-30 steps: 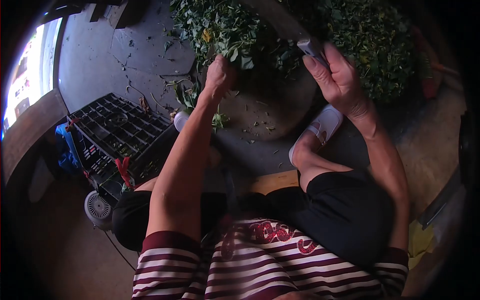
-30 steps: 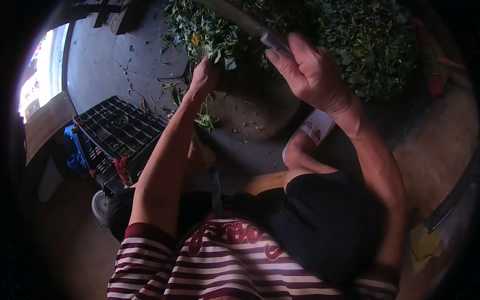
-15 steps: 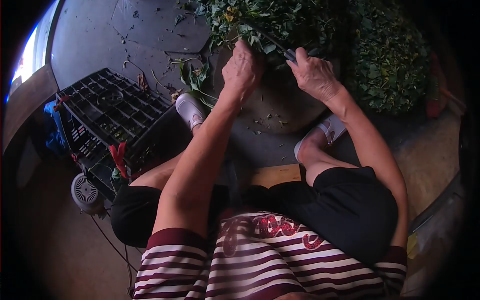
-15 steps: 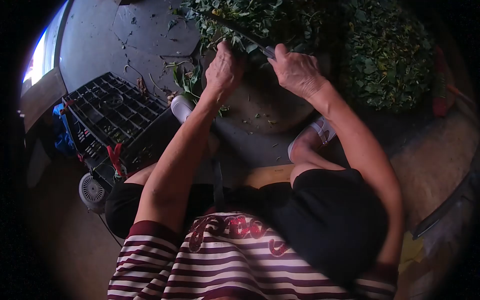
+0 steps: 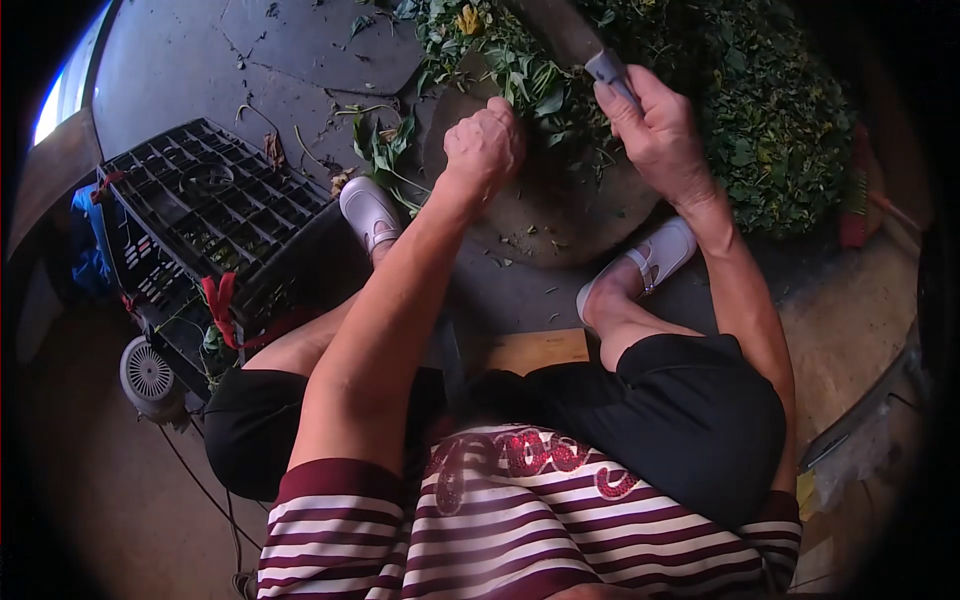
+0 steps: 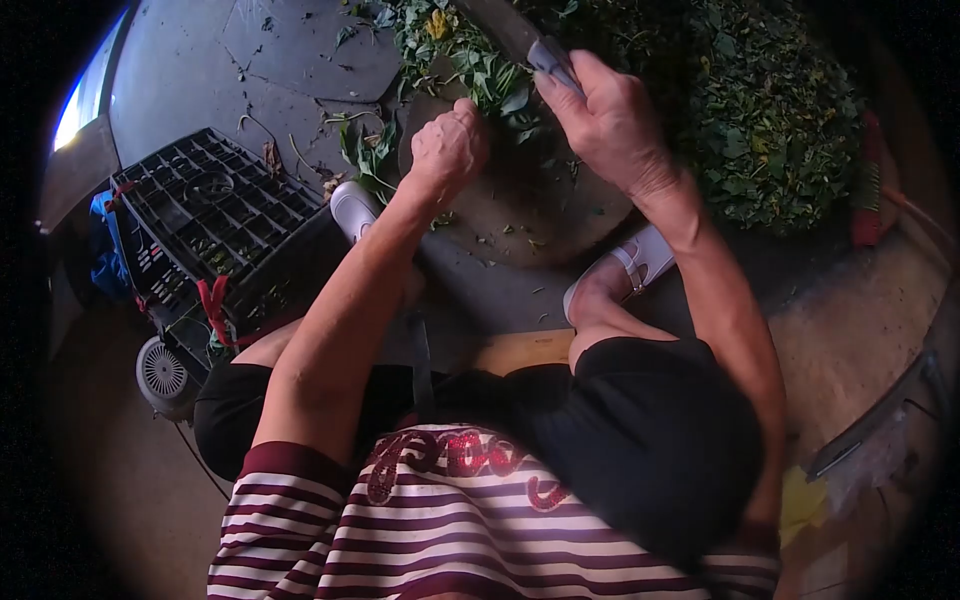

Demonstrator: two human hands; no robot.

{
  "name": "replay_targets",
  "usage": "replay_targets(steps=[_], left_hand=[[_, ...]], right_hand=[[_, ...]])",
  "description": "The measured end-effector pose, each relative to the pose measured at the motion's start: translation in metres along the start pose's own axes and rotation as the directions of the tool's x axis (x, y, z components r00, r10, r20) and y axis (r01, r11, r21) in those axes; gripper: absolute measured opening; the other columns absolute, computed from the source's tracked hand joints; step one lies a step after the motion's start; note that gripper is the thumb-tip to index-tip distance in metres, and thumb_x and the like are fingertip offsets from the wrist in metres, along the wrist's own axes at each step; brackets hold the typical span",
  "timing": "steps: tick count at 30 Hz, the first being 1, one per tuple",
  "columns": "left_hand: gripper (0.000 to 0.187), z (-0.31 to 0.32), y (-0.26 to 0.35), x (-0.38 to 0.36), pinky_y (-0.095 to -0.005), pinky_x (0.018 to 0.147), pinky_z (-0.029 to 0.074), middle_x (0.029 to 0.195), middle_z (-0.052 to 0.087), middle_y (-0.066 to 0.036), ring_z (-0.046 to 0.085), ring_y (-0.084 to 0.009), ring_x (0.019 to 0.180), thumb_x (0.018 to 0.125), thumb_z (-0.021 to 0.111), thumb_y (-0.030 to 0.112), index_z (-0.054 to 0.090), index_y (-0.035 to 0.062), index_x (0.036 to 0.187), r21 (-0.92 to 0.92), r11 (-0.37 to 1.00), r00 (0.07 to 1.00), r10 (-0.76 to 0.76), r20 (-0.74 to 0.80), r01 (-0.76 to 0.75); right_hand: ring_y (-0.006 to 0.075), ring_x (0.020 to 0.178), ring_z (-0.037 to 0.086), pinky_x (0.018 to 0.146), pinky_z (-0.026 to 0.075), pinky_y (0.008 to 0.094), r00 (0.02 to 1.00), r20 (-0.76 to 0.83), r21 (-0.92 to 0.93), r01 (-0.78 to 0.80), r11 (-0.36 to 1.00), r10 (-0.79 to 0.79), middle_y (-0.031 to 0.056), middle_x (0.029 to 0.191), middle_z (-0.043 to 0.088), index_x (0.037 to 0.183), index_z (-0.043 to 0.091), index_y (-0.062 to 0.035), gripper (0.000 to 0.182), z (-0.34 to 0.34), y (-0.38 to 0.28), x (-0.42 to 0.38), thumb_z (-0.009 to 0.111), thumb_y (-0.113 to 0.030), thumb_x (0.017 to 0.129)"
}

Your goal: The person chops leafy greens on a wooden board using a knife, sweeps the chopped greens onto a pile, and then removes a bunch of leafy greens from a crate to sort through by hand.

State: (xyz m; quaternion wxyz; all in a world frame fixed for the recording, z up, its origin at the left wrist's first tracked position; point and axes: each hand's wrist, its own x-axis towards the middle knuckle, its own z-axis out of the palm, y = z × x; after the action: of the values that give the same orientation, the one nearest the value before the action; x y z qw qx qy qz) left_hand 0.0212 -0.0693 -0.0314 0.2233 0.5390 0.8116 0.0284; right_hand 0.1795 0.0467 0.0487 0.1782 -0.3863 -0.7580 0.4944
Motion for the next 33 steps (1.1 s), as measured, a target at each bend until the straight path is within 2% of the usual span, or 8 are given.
replay_targets(steps=[5, 9, 12, 21, 24, 27, 31, 33], left_hand=[[0.023, -0.011, 0.002, 0.000, -0.0513, 0.067, 0.047, 0.077, 0.061, -0.027, 0.061, -0.0434, 0.073, 0.084, 0.042, 0.022, 0.049, -0.0007, 0.085, -0.062, 0.996, 0.988, -0.050, 0.144, 0.059], [0.024, -0.009, 0.002, 0.000, -0.0507, 0.069, 0.047, 0.078, 0.062, -0.027, 0.061, -0.0431, 0.075, 0.084, 0.043, 0.023, 0.049, 0.0000, 0.086, -0.081, 0.993, 0.985, -0.074, 0.154, 0.087], [0.018, -0.007, 0.004, 0.000, -0.0464, 0.067, 0.049, 0.077, 0.064, -0.021, 0.064, -0.0360, 0.072, 0.081, 0.045, 0.018, 0.049, 0.0007, 0.083, -0.036, 0.998, 0.992, -0.053, 0.119, 0.058], [0.016, 0.005, -0.003, -0.004, -0.0443, 0.055, 0.051, 0.070, 0.062, -0.019, 0.063, -0.0335, 0.061, 0.081, 0.047, 0.018, 0.049, 0.0026, 0.079, 0.029, 0.998, 0.998, 0.063, -0.013, -0.063], [0.020, -0.005, 0.000, 0.000, -0.0480, 0.064, 0.049, 0.078, 0.062, -0.022, 0.062, -0.0393, 0.072, 0.083, 0.045, 0.021, 0.048, 0.0014, 0.084, -0.028, 1.000, 0.994, -0.009, 0.111, 0.012], [0.026, -0.005, 0.001, -0.002, -0.0505, 0.071, 0.047, 0.087, 0.062, -0.025, 0.060, -0.0429, 0.081, 0.085, 0.043, 0.026, 0.048, 0.0011, 0.091, -0.056, 0.996, 0.981, -0.056, 0.185, 0.068], [0.019, 0.000, 0.000, -0.004, -0.0474, 0.063, 0.050, 0.074, 0.062, -0.022, 0.063, -0.0387, 0.068, 0.083, 0.044, 0.019, 0.049, 0.0007, 0.081, -0.025, 0.999, 0.999, 0.035, 0.037, -0.034], [0.019, 0.002, -0.002, -0.004, -0.0473, 0.062, 0.050, 0.074, 0.062, -0.022, 0.063, -0.0385, 0.068, 0.083, 0.044, 0.019, 0.049, 0.0007, 0.081, -0.015, 0.999, 0.999, 0.040, 0.030, -0.039]], right_hand=[[0.0049, 0.054, 0.043, 0.049, 0.037, 0.0207, 0.952, -0.174, 0.081, 0.268, 0.960, -0.251, -0.0034, 0.062, 0.048, 0.095, 0.056, -0.0038, 0.015, -0.008, -0.042, 0.004, 0.054, -0.018, 0.091], [0.0314, 0.053, 0.058, 0.050, 0.045, 0.0365, 0.922, -0.167, -0.036, 0.348, 0.937, -0.349, 0.0128, 0.061, 0.057, 0.091, 0.053, -0.0043, 0.018, 0.013, -0.013, -0.003, 0.059, -0.021, 0.087], [0.0397, 0.063, 0.059, 0.052, 0.046, 0.0469, 0.991, 0.131, -0.448, 0.037, 0.893, 0.025, 0.0168, 0.064, 0.060, 0.081, 0.046, -0.0054, 0.025, 0.032, 0.053, -0.021, 0.054, -0.028, 0.088], [0.0359, 0.059, 0.058, 0.047, 0.042, 0.0389, 0.993, -0.023, -0.396, 0.093, 0.913, -0.112, 0.0158, 0.063, 0.057, 0.084, 0.050, -0.0045, 0.020, -0.005, 0.007, 0.004, 0.056, -0.023, 0.089], [0.0374, 0.057, 0.058, 0.045, 0.044, 0.0424, 0.929, -0.118, -0.227, 0.318, 0.920, -0.351, 0.0165, 0.062, 0.058, 0.085, 0.049, -0.0041, 0.022, -0.006, -0.017, 0.003, 0.059, -0.023, 0.086], [0.0361, 0.056, 0.058, 0.044, 0.044, 0.0422, 0.928, -0.099, -0.131, 0.346, 0.929, -0.359, 0.0160, 0.061, 0.058, 0.088, 0.048, -0.0050, 0.022, 0.008, -0.013, -0.008, 0.059, -0.024, 0.086], [0.0373, 0.059, 0.059, 0.050, 0.046, 0.0451, 0.988, 0.152, -0.431, 0.083, 0.899, -0.018, 0.0145, 0.057, 0.057, 0.085, 0.047, -0.0053, 0.019, 0.035, 0.049, -0.034, 0.057, -0.022, 0.086], [0.0367, 0.058, 0.059, 0.050, 0.046, 0.0454, 0.989, 0.127, -0.456, 0.127, 0.881, -0.077, 0.0146, 0.058, 0.057, 0.085, 0.047, -0.0052, 0.020, 0.023, 0.052, -0.026, 0.057, -0.022, 0.086]])
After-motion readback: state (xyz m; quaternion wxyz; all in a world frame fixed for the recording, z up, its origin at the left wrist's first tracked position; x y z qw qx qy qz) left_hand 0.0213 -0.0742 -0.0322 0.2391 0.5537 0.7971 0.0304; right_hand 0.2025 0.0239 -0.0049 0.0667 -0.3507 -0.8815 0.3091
